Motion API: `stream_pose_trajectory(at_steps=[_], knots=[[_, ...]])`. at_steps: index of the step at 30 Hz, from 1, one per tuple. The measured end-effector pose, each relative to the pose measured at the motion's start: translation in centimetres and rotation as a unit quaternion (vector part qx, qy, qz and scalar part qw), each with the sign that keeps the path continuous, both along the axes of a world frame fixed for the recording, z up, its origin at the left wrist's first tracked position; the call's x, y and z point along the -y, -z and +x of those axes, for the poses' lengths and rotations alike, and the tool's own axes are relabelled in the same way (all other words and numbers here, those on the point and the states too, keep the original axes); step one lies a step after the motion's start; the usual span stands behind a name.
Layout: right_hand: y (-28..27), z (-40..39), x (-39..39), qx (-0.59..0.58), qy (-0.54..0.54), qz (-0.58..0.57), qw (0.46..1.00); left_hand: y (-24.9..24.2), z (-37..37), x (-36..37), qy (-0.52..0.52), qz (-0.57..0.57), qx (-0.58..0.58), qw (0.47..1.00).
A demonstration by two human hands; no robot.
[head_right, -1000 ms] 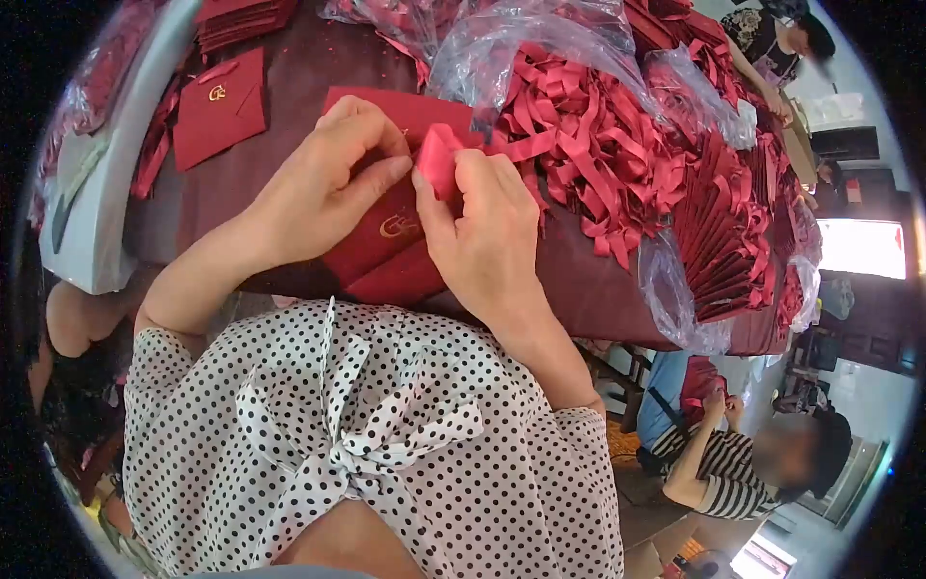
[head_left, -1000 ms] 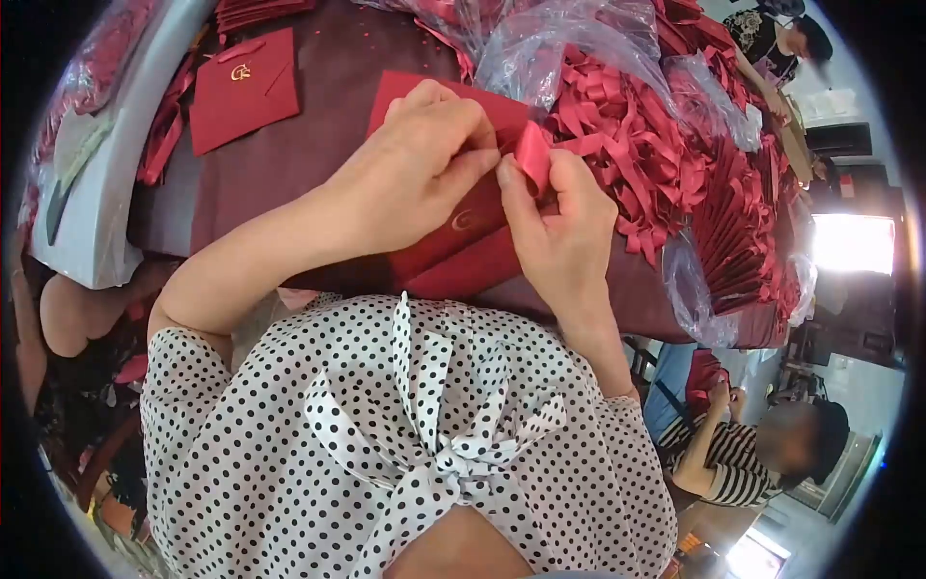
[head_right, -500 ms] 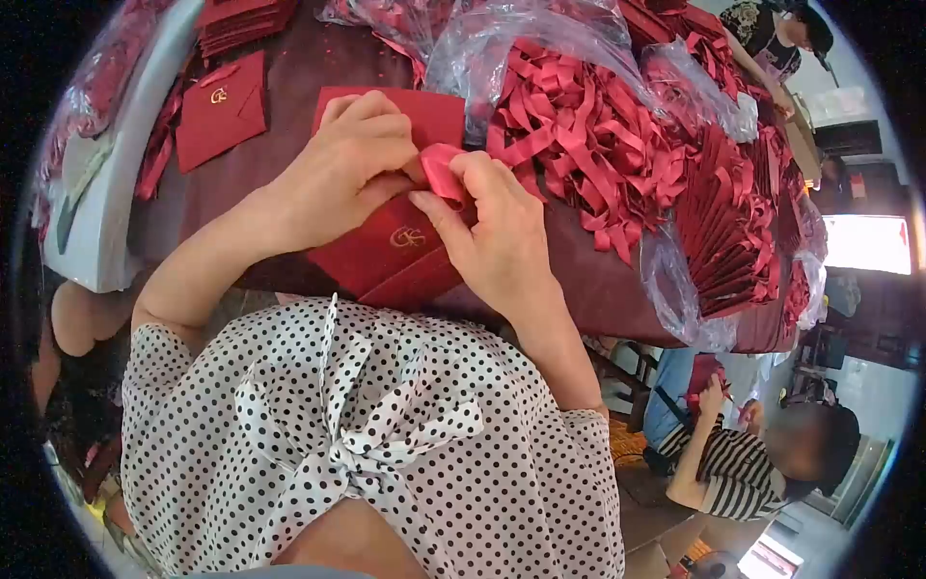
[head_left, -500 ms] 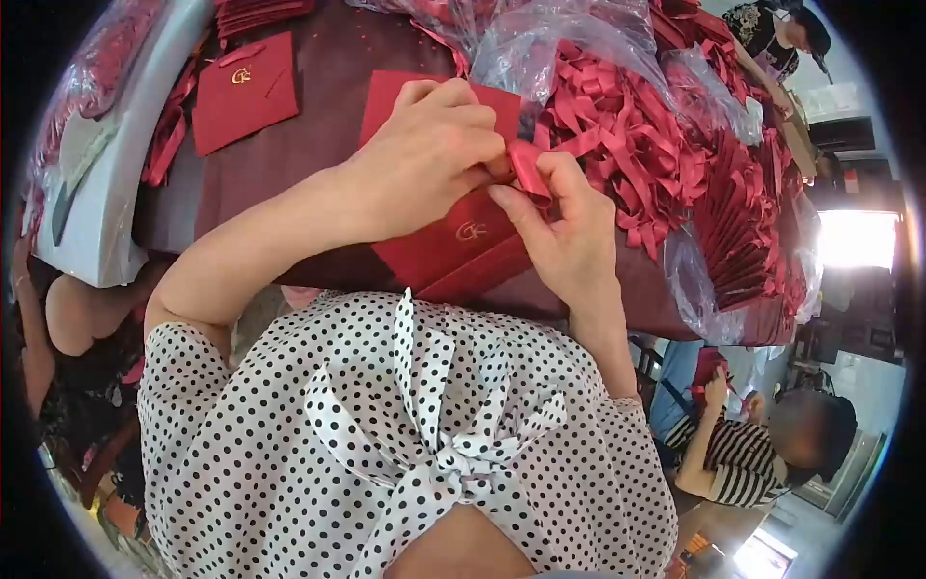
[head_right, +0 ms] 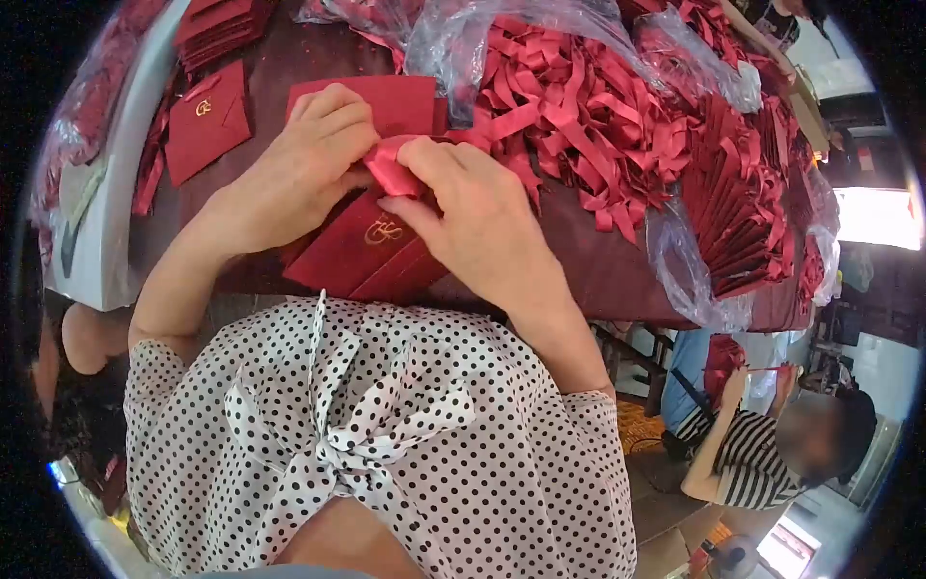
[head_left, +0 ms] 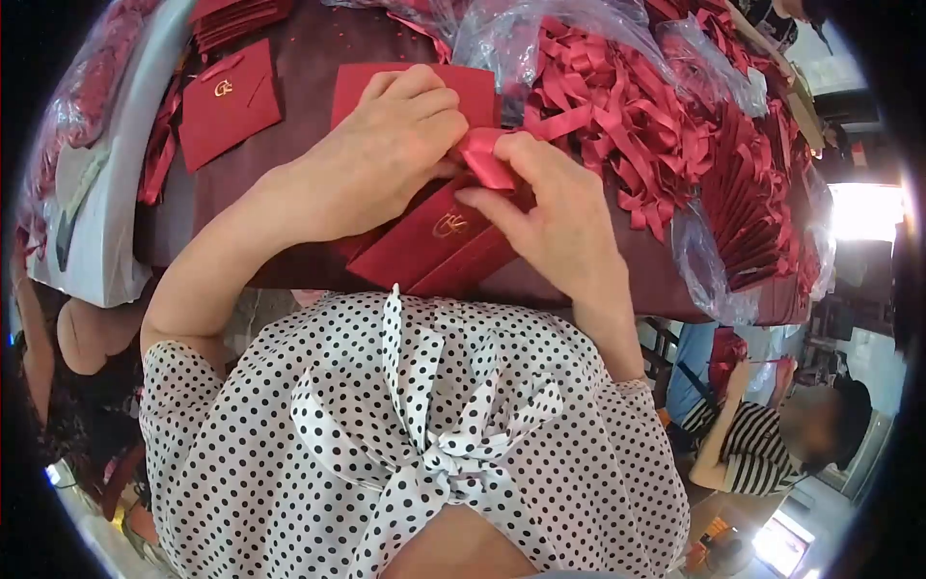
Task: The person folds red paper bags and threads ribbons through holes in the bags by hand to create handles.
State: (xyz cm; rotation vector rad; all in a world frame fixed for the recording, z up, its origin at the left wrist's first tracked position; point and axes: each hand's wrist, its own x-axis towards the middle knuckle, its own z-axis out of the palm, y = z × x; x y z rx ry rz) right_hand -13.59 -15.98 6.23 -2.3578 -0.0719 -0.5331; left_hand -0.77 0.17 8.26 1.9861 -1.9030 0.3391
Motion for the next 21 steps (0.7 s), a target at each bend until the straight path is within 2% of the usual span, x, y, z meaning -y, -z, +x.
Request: stream_pose_trajectory(at_steps=[1,2,5,7,9,12,14,16,17,18,19,21], knots=[[0.0,0.3,0.2,0.017,-0.021,-0.024,0.999,0.5,0.3,0.2,0.005,-0.001,-0.057,0.998],[-0.3,0.6,0.3,0.034,-0.046,-0.047,0.997,0.7,0.2,0.2,0.001,0.002,-0.058,0.998],[-1.5,0.8,1.3,-0.021,-0.07,-0.067,0.995,1.0,0.3,0.5,-0.008,0.008,-0.112,0.994],[-2.0,0.6,1.8,-0.043,-0.079,-0.075,0.993,0.2,0.6,0.3,-0.01,0.002,0.016,1.0],[-2.3,0.4,2.3,-0.108,-0.05,0.027,0.993,-0.7,2.6,-1.0,-0.096,-0.033,0.062,0.993],[-2.0,-0.1,2.9,-0.067,-0.038,0.025,0.997,-1.3,5.0,-3.7,-0.185,-0.03,0.081,0.979],[-1.0,-0.2,3.0,-0.063,-0.027,0.032,0.997,-1.0,4.1,-3.9,-0.196,0.0,0.06,0.979],[0.0,0.3,2.5,-0.038,0.007,0.068,0.997,-0.7,0.8,-3.1,-0.199,-0.139,-0.172,0.955],[0.0,0.3,2.4,-0.039,0.006,0.067,0.997,-0.4,0.1,-3.6,-0.132,-0.128,-0.194,0.964],[0.0,0.3,2.4,-0.042,0.01,0.082,0.996,-0.5,-1.1,-3.8,-0.1,-0.07,-0.168,0.978],[-0.1,0.2,2.3,-0.045,0.013,0.097,0.994,-0.5,-2.3,-3.7,-0.095,-0.018,-0.201,0.975],[-0.3,-0.1,2.1,-0.039,0.01,0.106,0.994,1.3,-3.0,-3.3,-0.089,-0.014,-0.198,0.976]])
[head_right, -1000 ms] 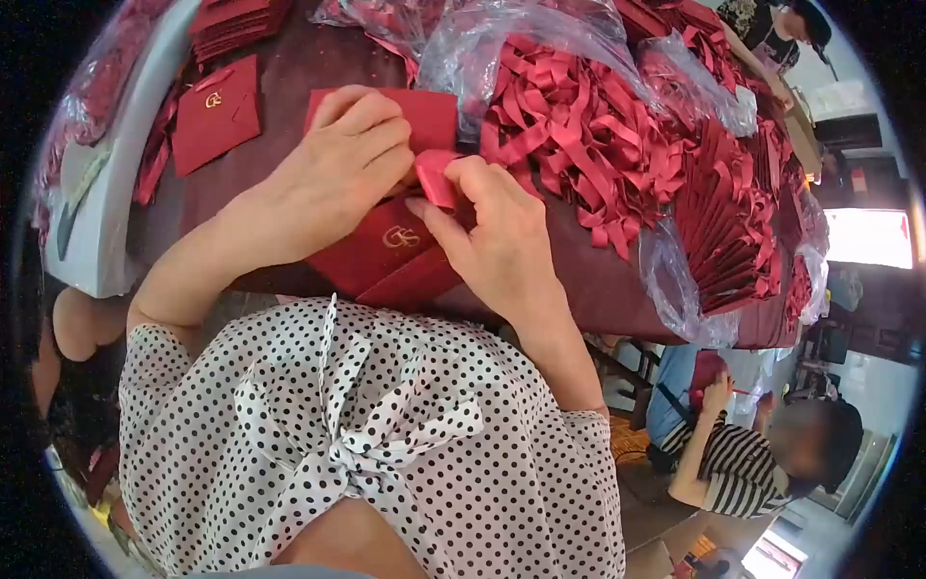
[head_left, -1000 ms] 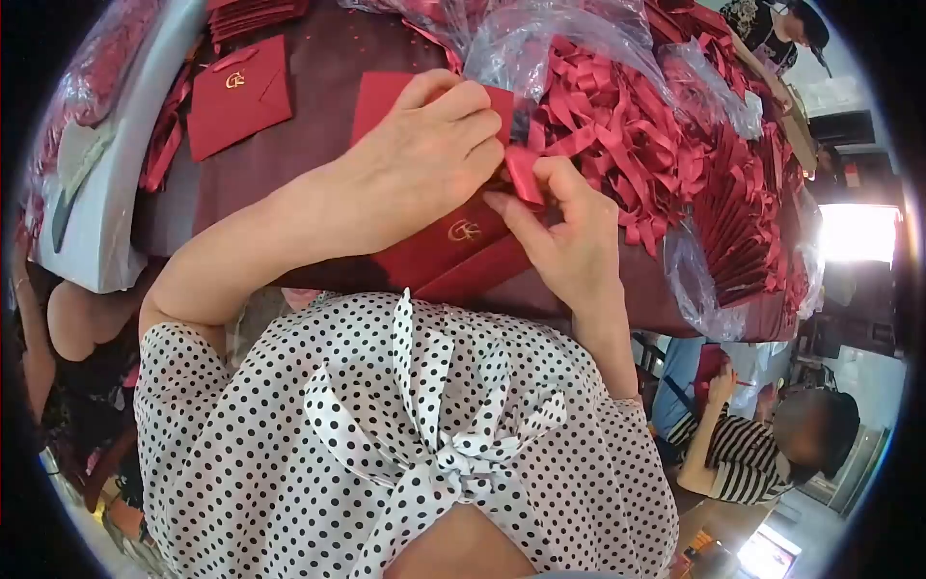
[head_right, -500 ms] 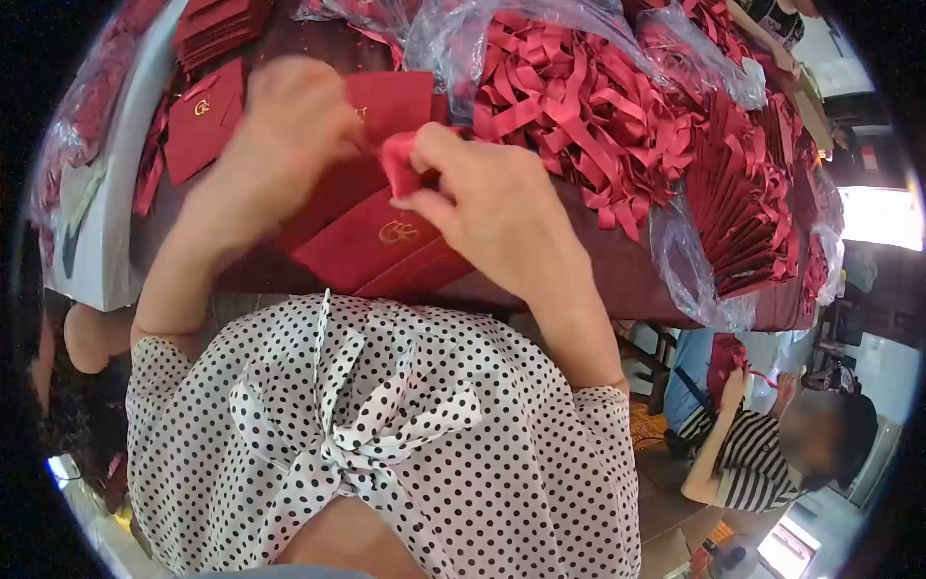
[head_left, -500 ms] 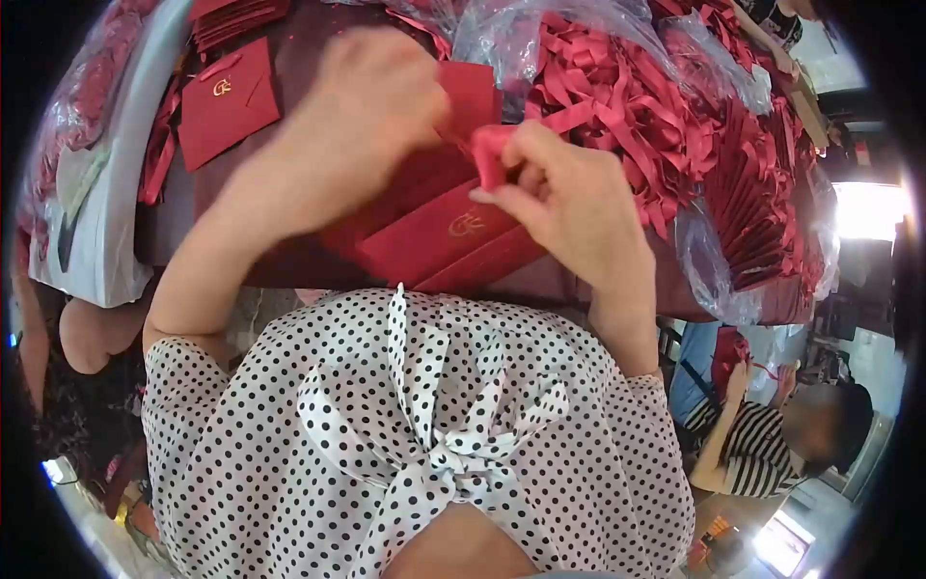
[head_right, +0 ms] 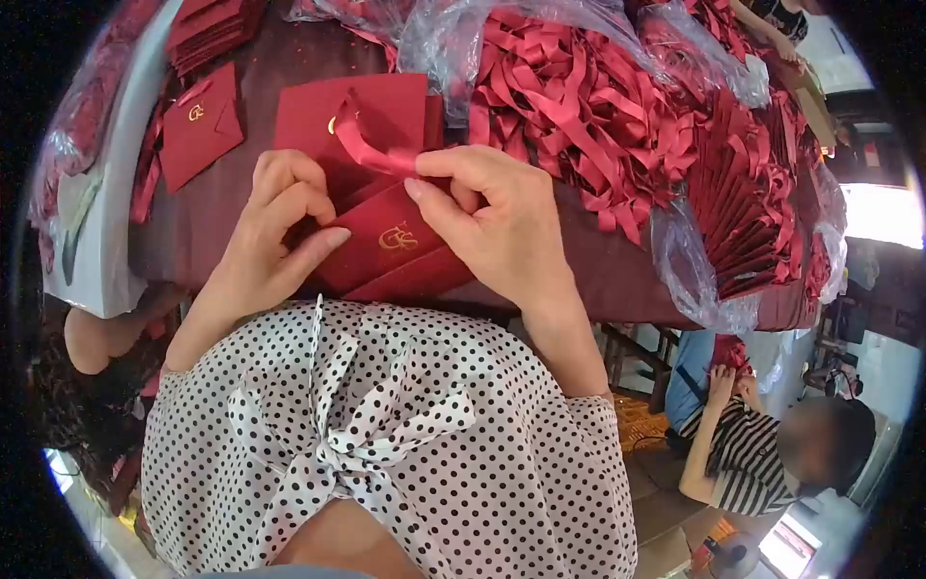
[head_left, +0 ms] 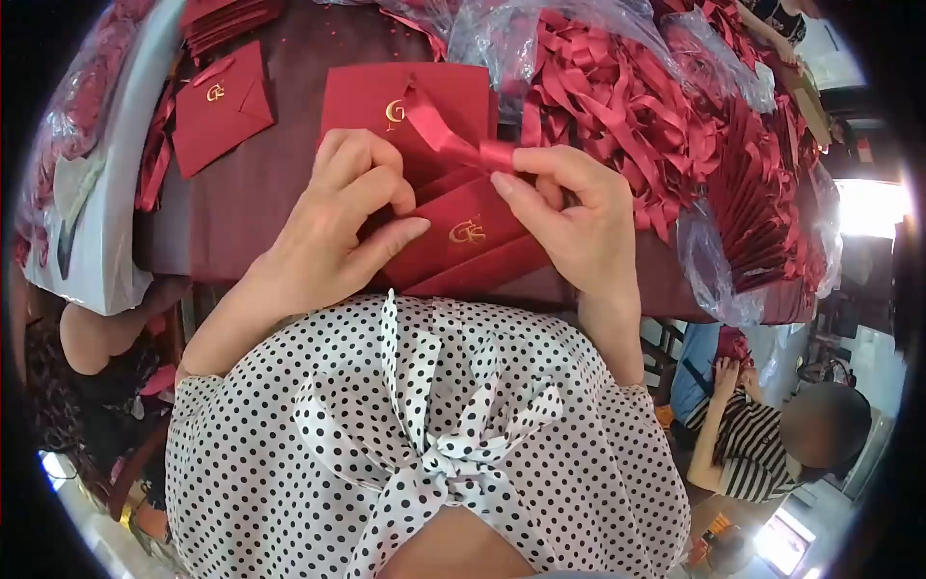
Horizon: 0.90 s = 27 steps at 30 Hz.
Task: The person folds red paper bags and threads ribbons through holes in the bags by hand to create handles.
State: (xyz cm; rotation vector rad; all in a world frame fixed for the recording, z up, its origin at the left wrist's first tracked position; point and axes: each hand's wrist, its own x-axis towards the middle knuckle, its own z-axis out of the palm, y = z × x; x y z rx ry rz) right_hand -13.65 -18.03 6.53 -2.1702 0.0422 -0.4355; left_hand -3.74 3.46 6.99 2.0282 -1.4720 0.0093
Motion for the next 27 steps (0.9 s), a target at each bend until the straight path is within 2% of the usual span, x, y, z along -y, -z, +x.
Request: stream_pose_trajectory(at_steps=[2,4,6,7,9,10,12,13,17,18,19,20,21,23,26,27], knots=[[0.3,0.0,-0.2,0.007,0.003,0.012,1.0,0.9,-0.1,0.2,-0.005,-0.051,-0.097,0.994],[1.3,-0.1,-0.1,0.063,-0.035,0.109,0.991,0.6,0.2,0.5,0.017,-0.047,-0.096,0.994],[0.8,0.0,-0.1,0.107,-0.077,0.266,0.955,0.4,0.7,0.7,0.035,-0.047,-0.093,0.994],[-0.7,-0.6,-0.7,0.069,-0.081,0.429,0.897,0.3,1.0,0.7,0.032,-0.036,-0.104,0.993],[-1.0,-1.4,0.8,0.042,-0.163,0.598,0.783,0.4,1.4,0.6,0.031,-0.029,-0.112,0.993],[-0.8,-1.4,2.0,0.068,-0.264,0.556,0.785,0.4,1.5,0.6,0.03,-0.03,-0.113,0.993],[-1.9,-2.3,2.3,0.117,-0.19,0.456,0.862,0.5,1.7,0.5,0.029,-0.017,-0.157,0.987],[-2.0,-2.8,2.2,0.153,-0.086,0.39,0.904,0.5,1.9,0.6,0.026,-0.019,-0.159,0.987],[-3.4,-3.1,2.3,0.268,0.09,0.326,0.902,1.0,2.7,0.6,0.001,-0.04,-0.216,0.976],[-3.6,-3.3,2.4,0.276,0.118,0.307,0.903,1.0,2.7,0.8,-0.004,-0.067,-0.28,0.958],[-3.7,-3.2,2.0,0.276,0.137,0.242,0.92,1.0,2.7,0.9,-0.008,-0.094,-0.342,0.935],[-3.8,-3.0,1.6,0.276,0.155,0.175,0.932,0.9,2.8,0.9,-0.008,-0.106,-0.359,0.927],[-3.8,-2.6,0.6,0.26,0.174,0.163,0.936,0.8,2.8,1.0,-0.013,-0.106,-0.359,0.927],[-3.3,-2.5,-0.3,0.176,0.083,0.095,0.976,0.6,2.8,1.2,-0.012,-0.113,-0.436,0.893],[-2.5,-1.1,-2.5,0.09,-0.013,0.19,0.977,0.6,3.0,1.6,-0.003,-0.113,-0.381,0.918],[-3.4,-0.7,-2.7,0.025,-0.034,0.121,0.992,0.5,3.0,1.6,-0.003,-0.115,-0.382,0.917]])
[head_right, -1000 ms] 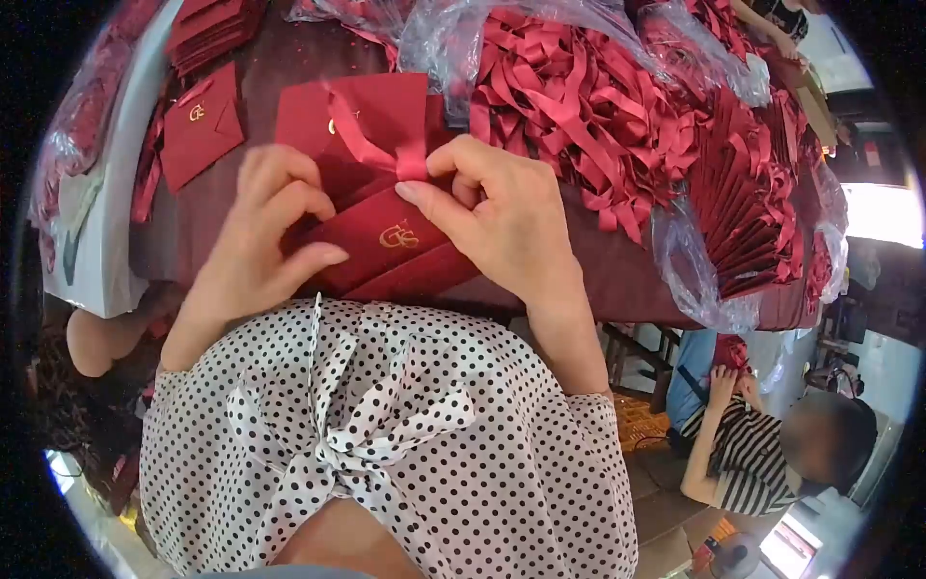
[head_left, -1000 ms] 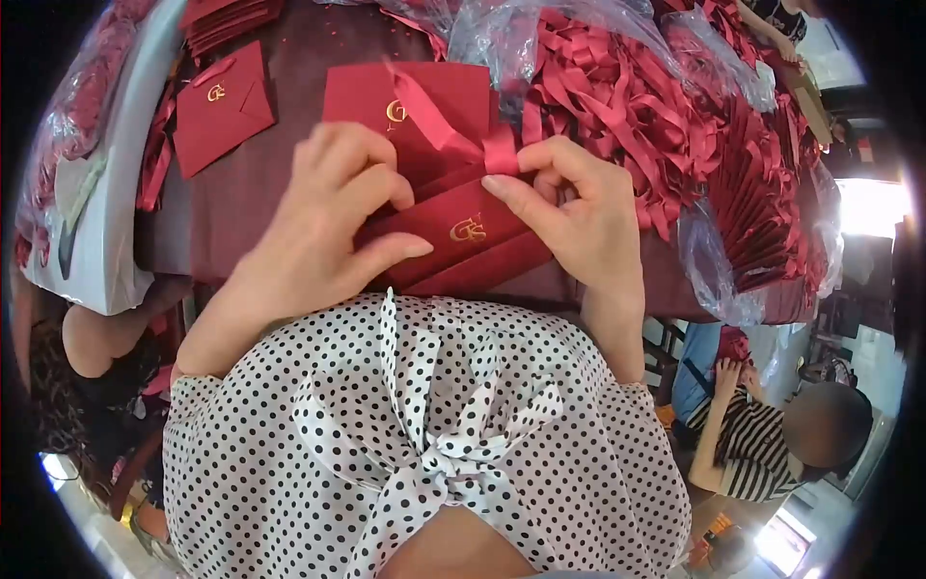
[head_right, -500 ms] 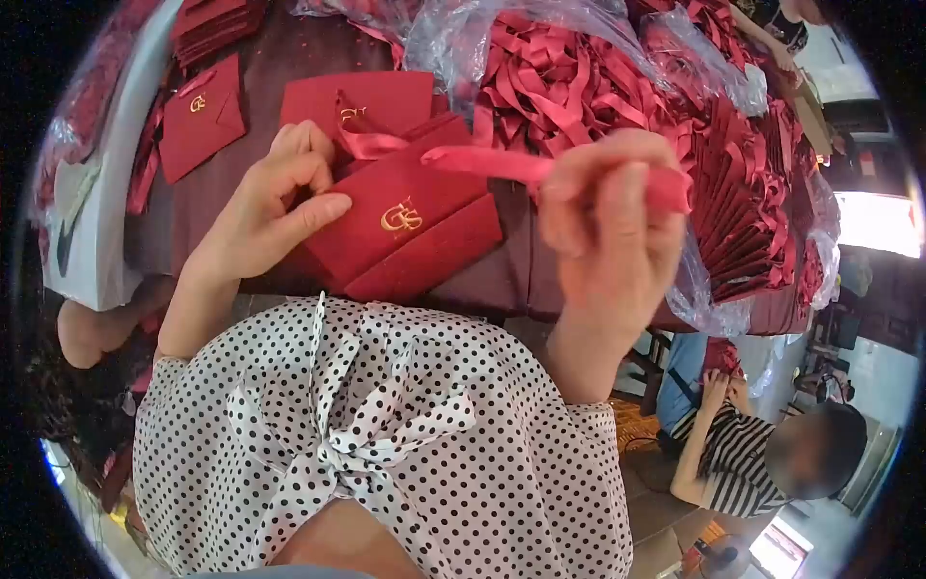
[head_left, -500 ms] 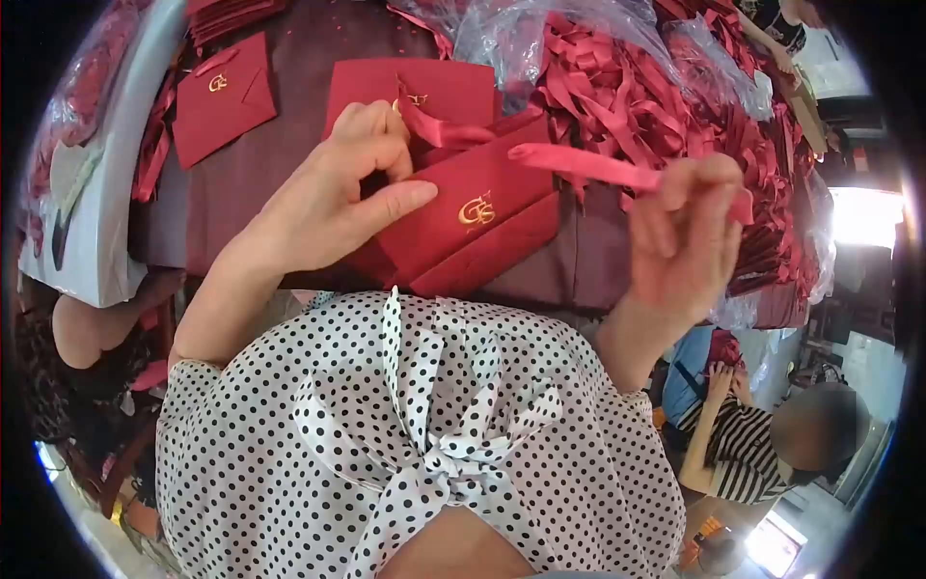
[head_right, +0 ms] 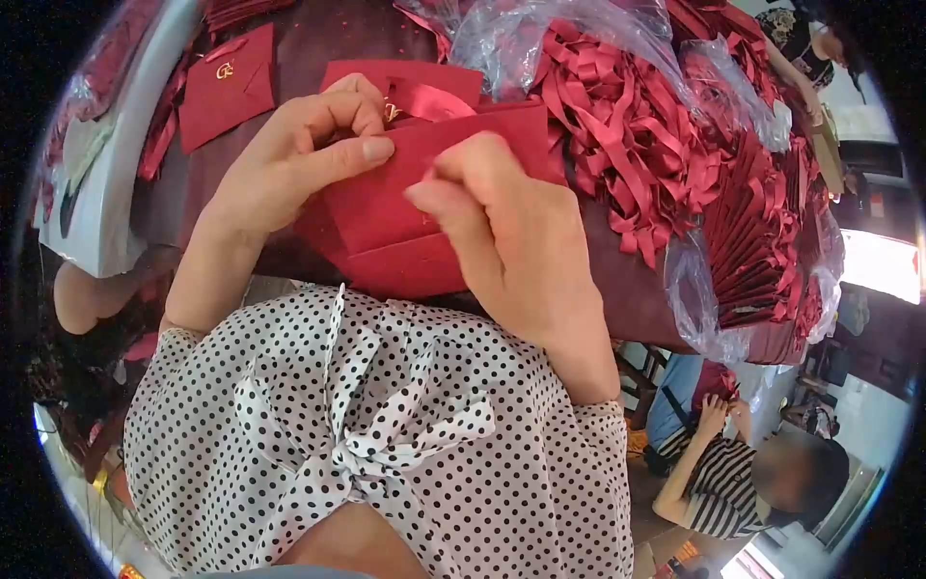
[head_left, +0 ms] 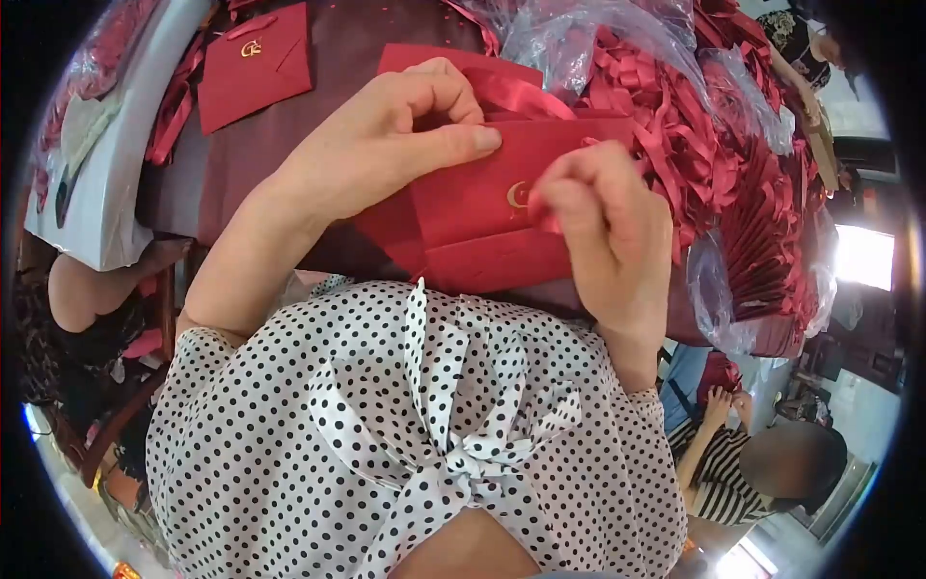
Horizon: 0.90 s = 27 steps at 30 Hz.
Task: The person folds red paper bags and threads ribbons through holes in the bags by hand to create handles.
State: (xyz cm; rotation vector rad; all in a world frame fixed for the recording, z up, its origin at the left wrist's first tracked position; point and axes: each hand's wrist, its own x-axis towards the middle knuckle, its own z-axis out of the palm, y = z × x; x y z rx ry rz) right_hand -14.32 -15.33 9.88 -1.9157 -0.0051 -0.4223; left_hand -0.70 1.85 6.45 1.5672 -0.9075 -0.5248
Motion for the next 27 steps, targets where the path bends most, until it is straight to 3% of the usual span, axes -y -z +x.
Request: stream_pose_trajectory(at_steps=[1,2,5,14,16,19,20,22,27], knots=[[-0.9,0.4,-0.2,-0.061,-0.027,-0.073,0.995,-0.1,0.1,0.0,0.007,-0.001,-0.044,0.999],[0.2,1.0,0.0,-0.002,-0.031,-0.162,0.986,-0.2,0.2,0.0,0.014,-0.001,-0.088,0.996],[1.0,2.2,-0.1,0.082,-0.059,-0.182,0.978,-0.2,0.6,-0.1,0.027,-0.001,-0.152,0.988],[2.6,2.7,0.1,0.018,-0.05,-0.129,0.99,2.1,1.7,-1.6,0.071,-0.052,-0.199,0.976],[3.4,2.7,-0.2,0.013,-0.037,-0.026,0.999,2.6,1.6,-1.6,0.066,-0.054,-0.198,0.977],[3.6,2.6,-0.4,-0.035,-0.037,0.002,0.999,2.9,1.5,-1.4,0.048,-0.05,-0.193,0.979],[3.5,2.5,-0.3,-0.036,-0.04,0.002,0.999,2.9,1.4,-1.3,0.038,-0.046,-0.19,0.98],[3.1,2.5,0.0,0.01,-0.042,-0.142,0.989,2.9,1.3,-1.2,0.035,-0.053,-0.207,0.976],[2.9,2.3,-1.5,0.04,0.003,-0.175,0.984,3.1,1.1,-0.8,0.028,-0.071,-0.231,0.97]])
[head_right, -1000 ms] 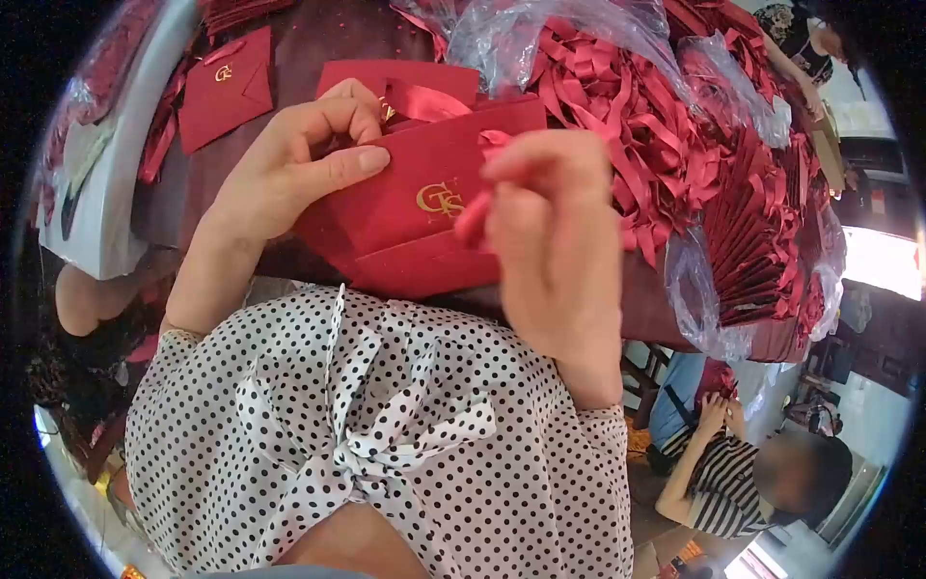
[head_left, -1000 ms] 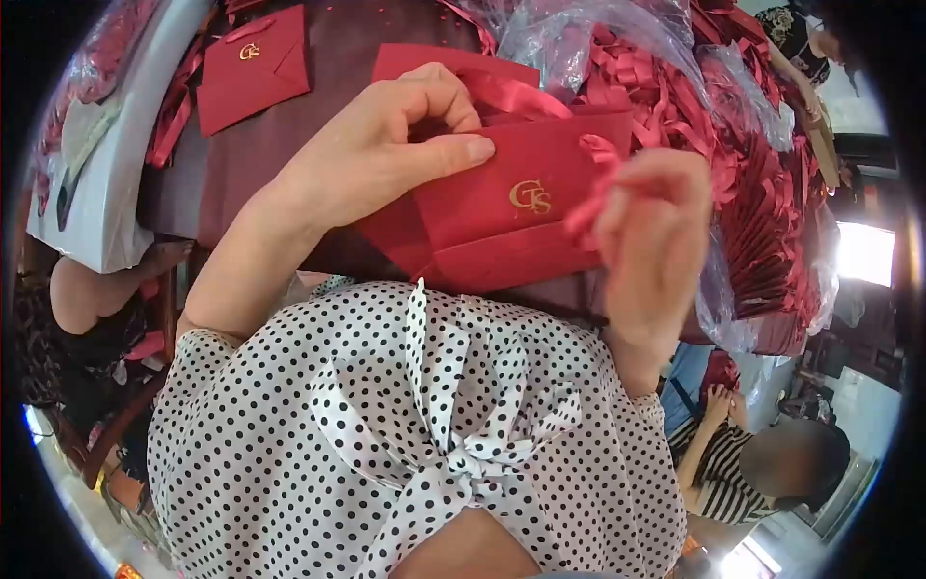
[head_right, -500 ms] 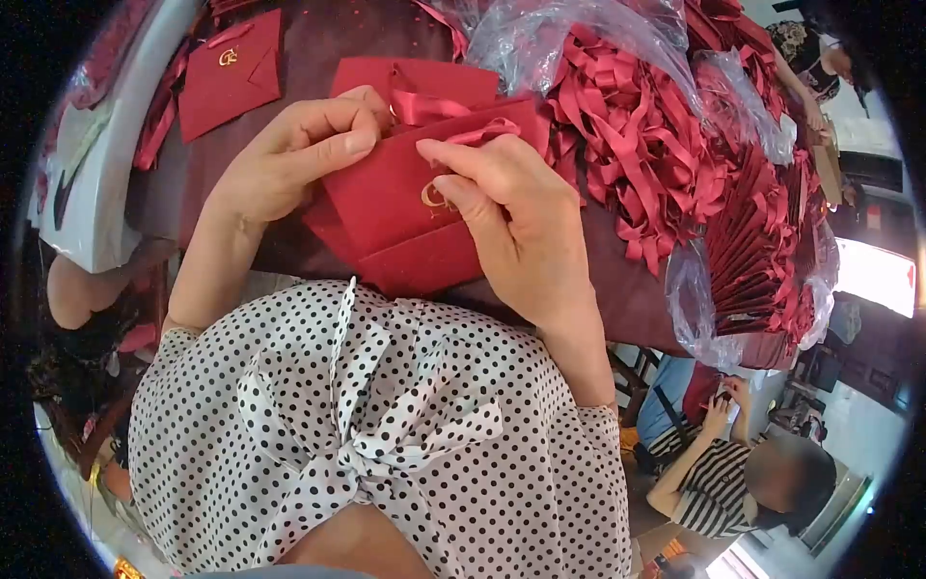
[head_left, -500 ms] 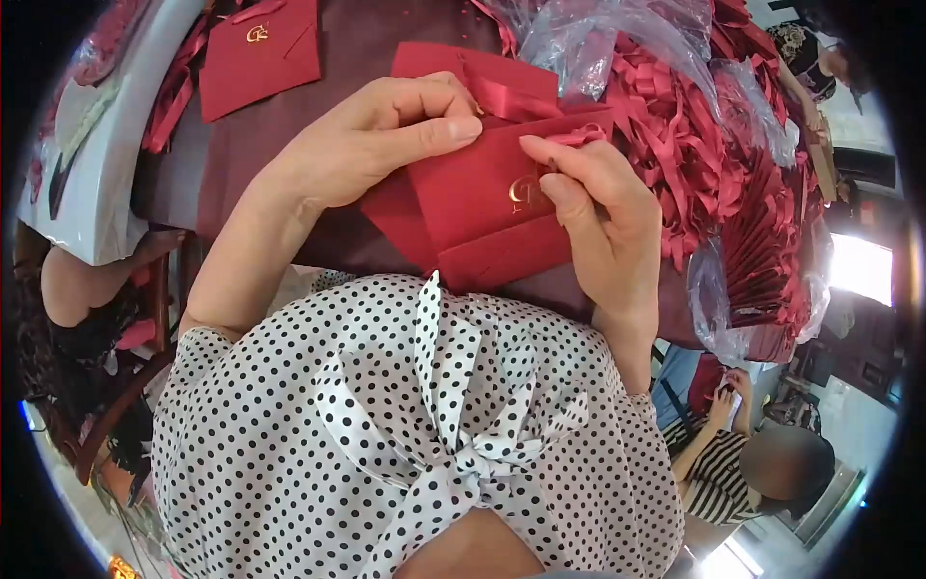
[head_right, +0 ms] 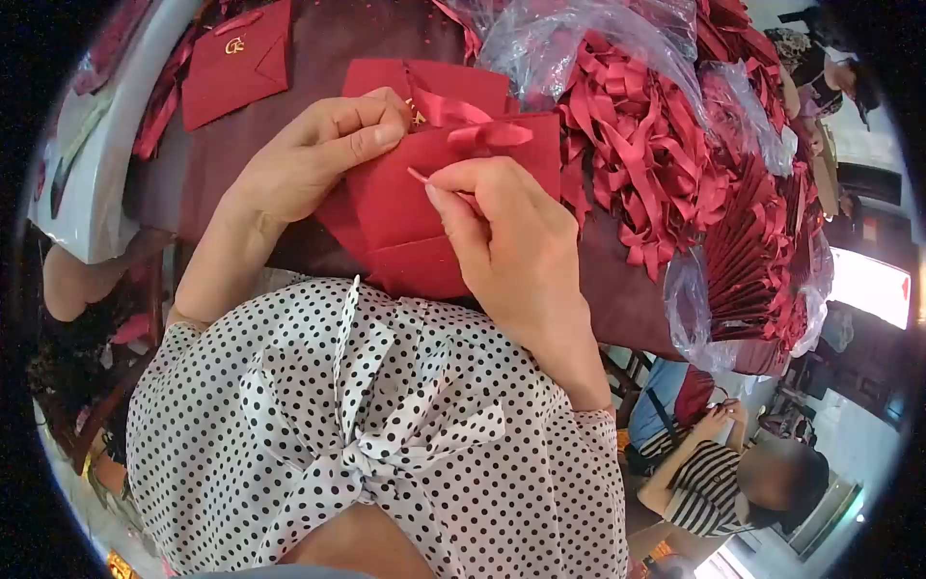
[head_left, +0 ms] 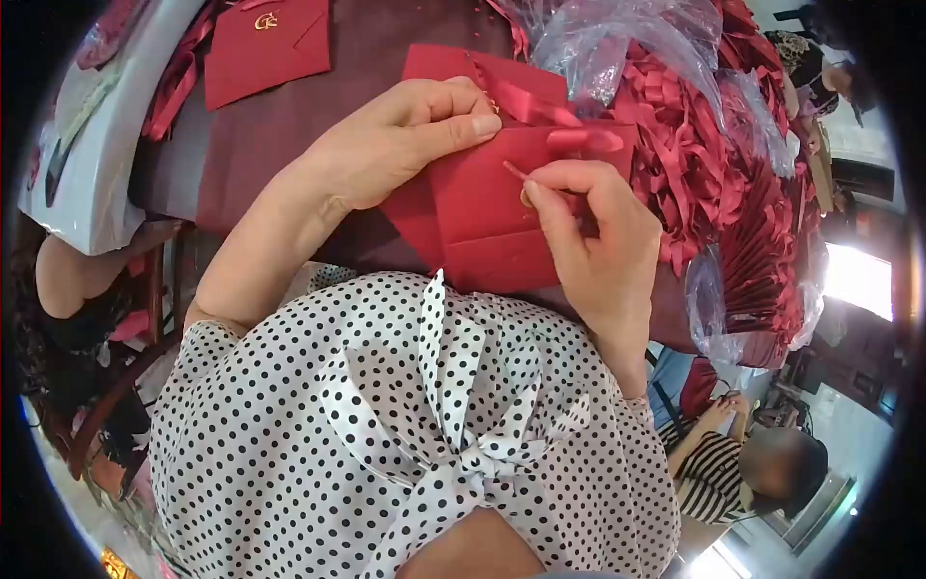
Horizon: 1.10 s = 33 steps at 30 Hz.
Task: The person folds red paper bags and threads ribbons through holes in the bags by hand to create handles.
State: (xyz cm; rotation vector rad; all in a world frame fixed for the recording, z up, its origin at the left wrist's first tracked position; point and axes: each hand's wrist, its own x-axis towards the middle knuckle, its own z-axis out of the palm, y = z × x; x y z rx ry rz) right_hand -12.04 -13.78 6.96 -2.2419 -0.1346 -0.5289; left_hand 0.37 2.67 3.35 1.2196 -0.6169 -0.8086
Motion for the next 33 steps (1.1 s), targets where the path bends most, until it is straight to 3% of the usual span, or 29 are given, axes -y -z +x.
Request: stream_pose_trajectory(at_steps=[2,4,7,12,17,20,33], knots=[[-0.5,-0.2,-0.2,-0.007,0.0,-0.024,1.0,0.1,0.0,0.1,0.008,0.012,0.03,0.999],[-0.8,-0.4,-0.4,-0.086,0.018,0.032,0.996,0.3,0.0,0.1,0.002,0.011,0.041,0.999],[-0.2,0.1,-0.1,-0.025,-0.005,-0.032,0.999,0.5,-0.1,-0.1,-0.01,0.015,0.066,0.998],[-0.2,0.2,-0.8,-0.036,0.021,0.014,0.999,0.1,-0.5,0.2,-0.03,0.017,0.073,0.997],[0.1,0.4,-1.1,0.002,0.011,-0.034,0.999,0.8,-1.0,0.7,-0.108,-0.006,0.285,0.952],[-0.1,0.2,-1.4,0.002,0.016,-0.054,0.998,0.9,-1.4,0.5,-0.144,0.014,0.344,0.928],[-0.8,-0.5,-1.5,-0.021,0.029,-0.067,0.997,0.6,-2.6,0.7,-0.168,0.051,0.387,0.905]])
